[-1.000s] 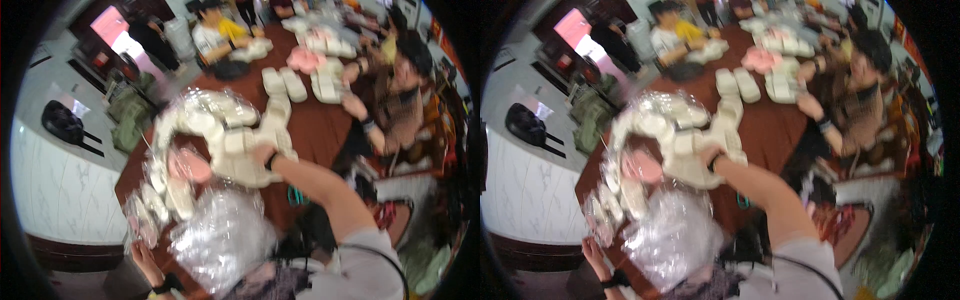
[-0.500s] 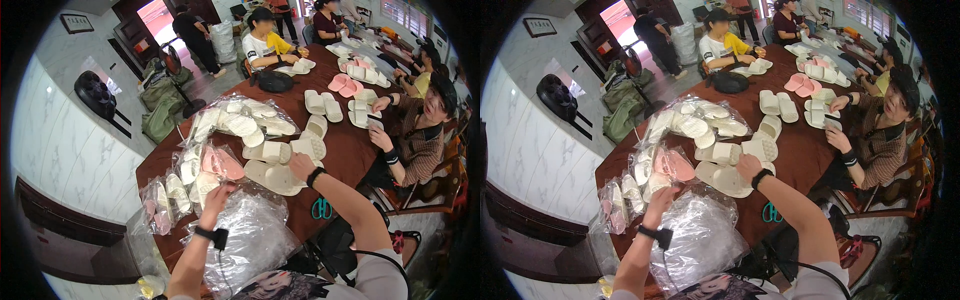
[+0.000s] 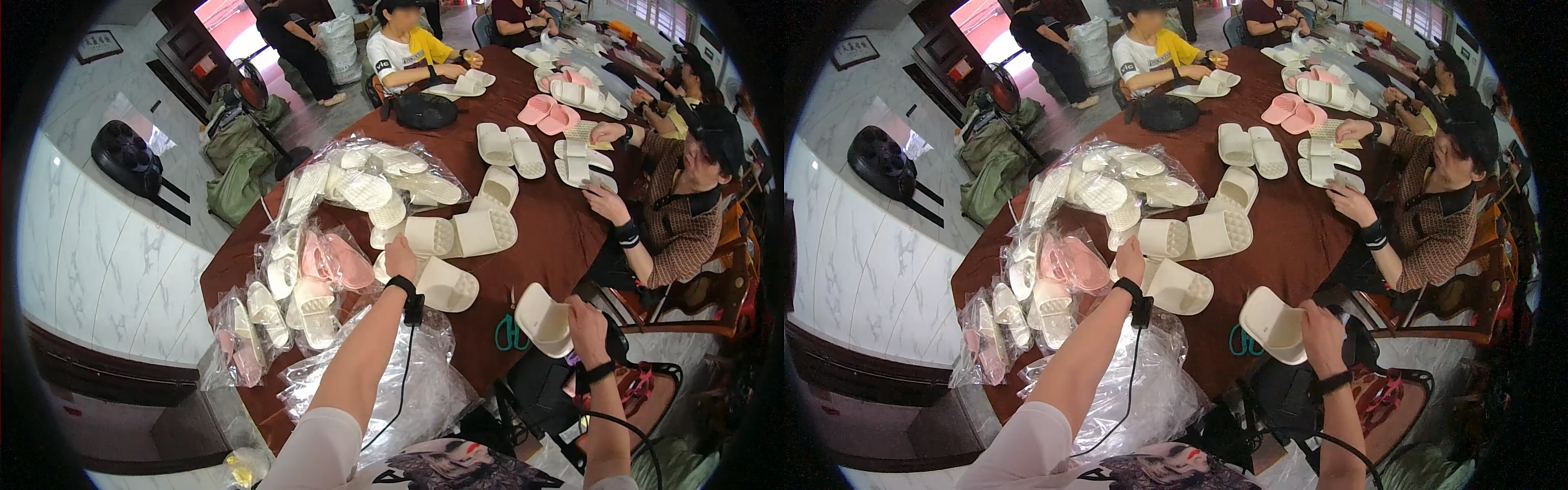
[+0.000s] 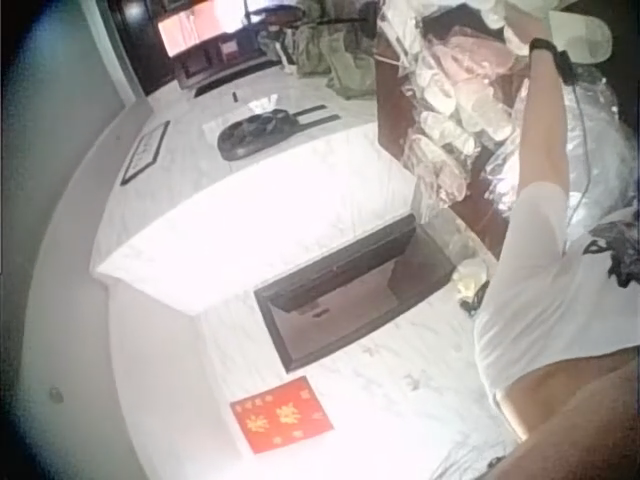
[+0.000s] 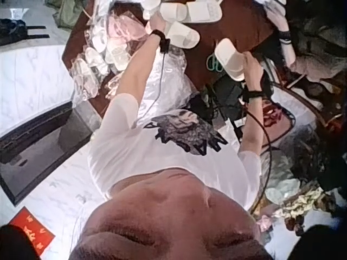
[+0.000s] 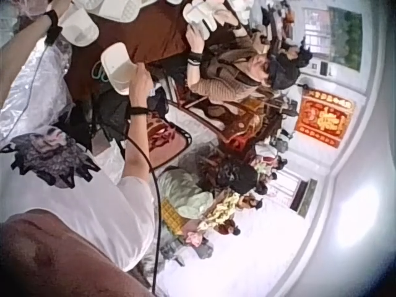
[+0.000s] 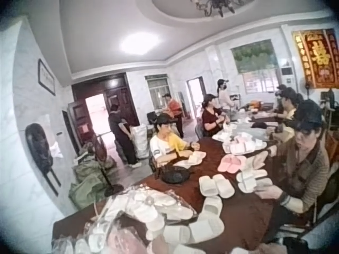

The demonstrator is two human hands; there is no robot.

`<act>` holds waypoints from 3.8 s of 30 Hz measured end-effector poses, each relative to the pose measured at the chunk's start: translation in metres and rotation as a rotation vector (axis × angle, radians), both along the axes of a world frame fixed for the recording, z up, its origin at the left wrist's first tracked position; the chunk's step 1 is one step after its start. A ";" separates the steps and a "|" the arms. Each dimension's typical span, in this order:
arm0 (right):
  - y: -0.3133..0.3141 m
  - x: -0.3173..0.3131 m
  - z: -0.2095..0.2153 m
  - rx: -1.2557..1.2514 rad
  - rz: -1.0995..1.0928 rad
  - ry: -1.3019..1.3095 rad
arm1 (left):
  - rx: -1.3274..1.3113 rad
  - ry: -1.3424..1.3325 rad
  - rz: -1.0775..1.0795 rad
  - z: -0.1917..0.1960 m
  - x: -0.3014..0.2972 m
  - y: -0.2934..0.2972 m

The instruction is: Packing manufactured sandals/shoes into plastic bags at a production table.

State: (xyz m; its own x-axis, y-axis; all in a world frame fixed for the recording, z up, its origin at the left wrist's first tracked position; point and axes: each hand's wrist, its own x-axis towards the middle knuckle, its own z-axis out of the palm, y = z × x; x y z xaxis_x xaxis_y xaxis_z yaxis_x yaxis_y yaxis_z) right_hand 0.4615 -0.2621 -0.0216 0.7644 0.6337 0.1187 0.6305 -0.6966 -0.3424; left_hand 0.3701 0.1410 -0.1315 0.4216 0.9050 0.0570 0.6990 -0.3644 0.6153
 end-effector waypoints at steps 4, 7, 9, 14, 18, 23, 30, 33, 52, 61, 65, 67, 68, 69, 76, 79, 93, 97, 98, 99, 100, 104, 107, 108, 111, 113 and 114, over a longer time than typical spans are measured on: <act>-0.005 -0.006 -0.012 0.092 -0.105 0.096 | 0.315 -0.151 -0.079 -0.021 -0.015 0.023; -0.007 -0.007 -0.018 0.136 -0.154 0.134 | -0.436 -0.344 -0.075 0.005 -0.012 0.011; 0.000 -0.001 -0.013 0.180 -0.147 0.140 | -0.335 -0.459 -0.073 0.036 -0.015 0.006; 0.055 0.023 0.049 0.246 0.083 -0.349 | 0.117 -0.208 -0.712 0.118 -0.068 -0.031; 0.112 0.037 0.091 0.086 0.276 -0.602 | 0.301 -0.071 -1.062 0.171 -0.098 -0.067; 0.142 0.012 0.101 0.026 0.824 -0.567 | 0.358 -0.114 -1.169 0.195 -0.103 -0.083; 0.125 -0.038 0.073 0.083 0.905 -0.211 | 0.246 -0.192 -1.222 0.172 -0.099 -0.122; 0.118 -0.022 0.045 0.216 0.785 -0.003 | -0.321 -0.550 -0.848 0.190 -0.107 -0.109; 0.178 0.122 -0.034 0.238 0.361 0.055 | 0.259 -0.538 0.641 0.262 -0.628 -0.137; 0.166 -0.059 -0.038 0.106 0.663 0.182 | 0.074 0.002 0.899 0.043 -0.778 -0.094; 0.144 -0.096 -0.020 0.009 0.601 0.177 | 0.280 0.070 0.800 0.008 -0.738 -0.019; 0.118 -0.097 -0.018 0.021 0.549 0.150 | 0.344 0.069 0.722 0.032 -0.658 0.030; 0.114 -0.102 -0.018 0.049 0.549 0.169 | 0.354 0.051 0.711 0.038 -0.642 0.050; 0.114 -0.112 -0.013 0.060 0.538 0.157 | 0.384 -0.115 0.771 0.042 -0.632 0.072; 0.148 -0.232 0.035 0.173 0.451 0.680 | -0.175 -1.253 0.756 0.088 -0.565 0.110; 0.209 -0.296 0.031 0.201 0.533 0.981 | -0.256 -1.470 0.509 0.137 -0.496 0.038; 0.349 -0.432 -0.004 0.474 1.001 0.547 | 0.325 -0.770 1.052 0.022 -0.644 -0.065; 0.347 -0.440 0.016 0.498 1.086 0.556 | -0.388 -0.945 0.615 0.002 -0.682 -0.026; 0.347 -0.436 0.023 0.518 1.101 0.572 | -0.487 -1.005 0.510 0.013 -0.671 -0.017; 0.342 -0.431 0.027 0.536 1.109 0.590 | -0.497 -1.003 0.486 0.030 -0.659 -0.011; 0.337 -0.423 0.031 0.542 1.098 0.609 | -0.638 -1.072 0.396 0.048 -0.650 -0.011; 0.315 -0.397 0.059 0.567 1.126 0.691 | -0.971 -1.149 0.180 0.075 -0.639 -0.022; 0.297 -0.359 0.068 0.538 1.103 0.691 | -1.072 -1.091 0.093 0.119 -0.611 -0.045; 0.290 -0.346 0.078 0.499 1.133 0.669 | -1.040 -1.076 0.102 0.140 -0.605 -0.057; 0.259 -0.290 0.070 0.335 1.065 0.932 | -1.077 -1.053 0.044 0.182 -0.593 -0.090; 0.233 -0.259 0.050 0.318 1.014 0.952 | -1.067 -0.892 0.142 0.204 -0.574 -0.121; 0.224 -0.245 0.033 0.338 1.056 0.954 | -1.060 -0.852 0.143 0.201 -0.563 -0.136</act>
